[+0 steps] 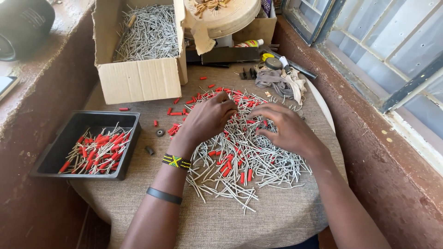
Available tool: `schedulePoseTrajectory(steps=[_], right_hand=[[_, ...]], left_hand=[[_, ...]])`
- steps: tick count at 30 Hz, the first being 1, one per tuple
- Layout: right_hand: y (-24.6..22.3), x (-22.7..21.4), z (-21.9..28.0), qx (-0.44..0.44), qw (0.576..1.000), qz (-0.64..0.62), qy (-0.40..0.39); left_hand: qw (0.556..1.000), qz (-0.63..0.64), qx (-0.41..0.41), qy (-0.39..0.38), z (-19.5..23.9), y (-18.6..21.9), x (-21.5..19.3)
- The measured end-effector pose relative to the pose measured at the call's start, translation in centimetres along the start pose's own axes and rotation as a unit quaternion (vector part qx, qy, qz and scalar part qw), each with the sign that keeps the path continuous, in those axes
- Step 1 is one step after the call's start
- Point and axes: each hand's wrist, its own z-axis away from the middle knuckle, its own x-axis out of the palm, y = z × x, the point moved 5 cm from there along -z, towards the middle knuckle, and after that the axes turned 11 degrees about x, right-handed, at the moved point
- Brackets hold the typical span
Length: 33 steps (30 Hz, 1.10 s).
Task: Assembling rivets by sliding red plastic sleeves onto metal nails and placing them in a tray.
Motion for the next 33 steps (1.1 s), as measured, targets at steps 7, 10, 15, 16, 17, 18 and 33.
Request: schedulePoseTrajectory(steps=[7,10,15,16,17,18,33], right_hand=[[0.6,1.9,0.2,-0.039,0.999,0.004,-0.007],[-1.8,1.5,0.2,-0.04,0.997,0.04,-0.055],[-2.6,1.3,0.3,-0.043,0.992,0.078,-0.085],[-2.2,1.4,0.3,-0.043,0.992,0.078,-0.085],[-1.9,1.3,0.3,-0.056,0.994,0.069,-0.066],[-1.6,1.1,0.3,-0.069,0.995,0.059,-0.048],[1.0,-0.5,1.2,0.044,0.975,-0.215,0.042]], left_hand=[[1.0,0.0,-0.002,0.003,-0.1,-0.1,0.0],[1.0,-0.001,-0.007,0.003,0.2,-0.3,0.3],[1.0,-0.008,-0.003,0.002,0.1,-0.2,0.3],[1.0,-0.008,-0.003,0.002,0.2,-0.3,0.4],[1.0,-0.009,-0.006,0.004,0.2,-0.5,0.4],[1.0,-0.011,-0.01,0.006,0.2,-0.7,0.4],[0.987,0.099,0.006,0.129,-0.3,0.3,-1.6]])
